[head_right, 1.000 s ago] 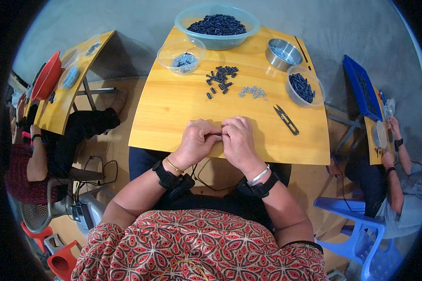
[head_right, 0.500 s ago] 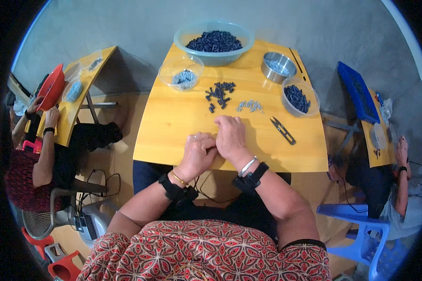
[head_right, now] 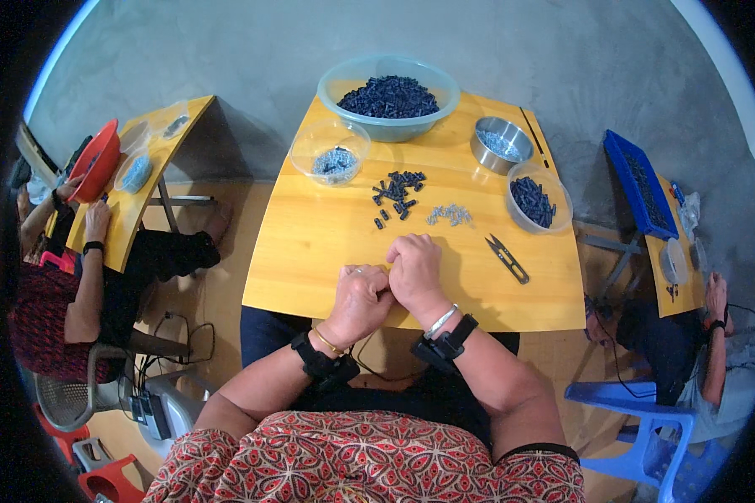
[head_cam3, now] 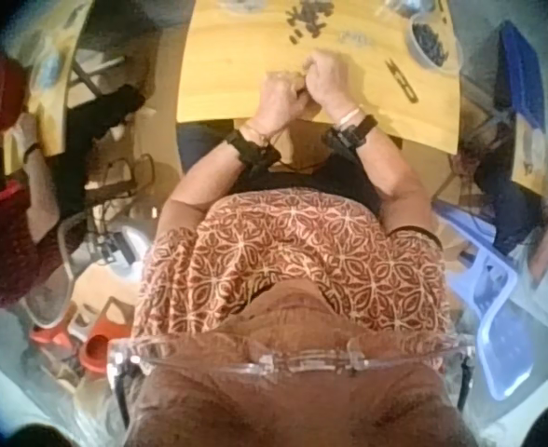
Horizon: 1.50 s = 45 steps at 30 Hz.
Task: Assembling small black plastic components by hand and using a small cutter.
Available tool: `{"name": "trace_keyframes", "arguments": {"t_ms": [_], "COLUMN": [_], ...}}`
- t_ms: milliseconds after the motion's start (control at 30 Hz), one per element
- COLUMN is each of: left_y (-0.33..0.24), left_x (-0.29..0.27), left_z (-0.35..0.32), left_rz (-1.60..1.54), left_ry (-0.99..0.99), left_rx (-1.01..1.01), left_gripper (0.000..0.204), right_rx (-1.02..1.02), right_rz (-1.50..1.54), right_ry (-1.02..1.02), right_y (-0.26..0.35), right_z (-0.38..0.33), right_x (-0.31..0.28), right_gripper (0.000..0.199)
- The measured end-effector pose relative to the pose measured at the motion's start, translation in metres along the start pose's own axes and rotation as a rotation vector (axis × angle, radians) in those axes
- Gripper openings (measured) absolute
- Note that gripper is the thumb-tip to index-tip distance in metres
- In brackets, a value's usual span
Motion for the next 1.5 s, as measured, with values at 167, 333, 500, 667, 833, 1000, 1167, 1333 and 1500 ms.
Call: {"name": "trace_keyframes", "arguments": {"t_ms": [167,333,500,667,833,1000,1167,1333,1500], "left_y": [0.004,0.003,0.006,0.003,0.002,0.011,-0.001,-0.017,-0.023], "left_x": [0.005,0.004,0.005,0.004,0.003,-0.014,-0.035,-0.032,-0.037], "left_z": [-0.002,0.0,0.001,-0.002,-0.002,-0.007,-0.001,-0.004,-0.004], "left_rz": [-0.016,-0.036,-0.034,0.048,-0.01,-0.866,-1.226,-1.415,-1.384], "left_ry": [-0.003,-0.031,-0.017,-0.03,-0.011,-0.173,-0.327,-0.247,-0.207], "left_rx": [-0.001,-0.014,-0.03,0.001,-0.016,-0.596,-0.715,-0.679,-0.701], "left_gripper": [0.007,0.009,0.01,0.01,0.006,0.009,0.006,0.009,0.01], "right_rx": [-0.034,-0.027,-0.017,-0.038,-0.039,0.151,-0.063,-0.112,-0.263], "right_rz": [-0.077,-0.128,-0.185,-0.247,-0.261,0.367,0.243,0.201,0.067], "right_ry": [-0.024,0.009,0.033,0.034,0.057,0.034,0.123,0.047,0.017], "right_y": [-0.003,0.001,0.003,0.005,0.001,0.004,0.059,0.065,0.076], "right_z": [-0.003,-0.003,0.0,-0.003,-0.003,-0.014,-0.027,-0.032,-0.033], "right_x": [0.002,0.0,0.002,0.002,0.001,-0.018,-0.038,-0.045,-0.055], "right_gripper": [0.01,0.01,0.008,0.008,0.008,0.008,0.018,0.018,0.019]}}
Point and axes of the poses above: each hand's wrist, its own z-axis towards the middle knuckle, its own x-axis out of the palm, y = z × x, the point moved 2 cm from there along z, towards the middle knuckle, and after that the axes turned 8 degrees about x, right-handed, at the moved point
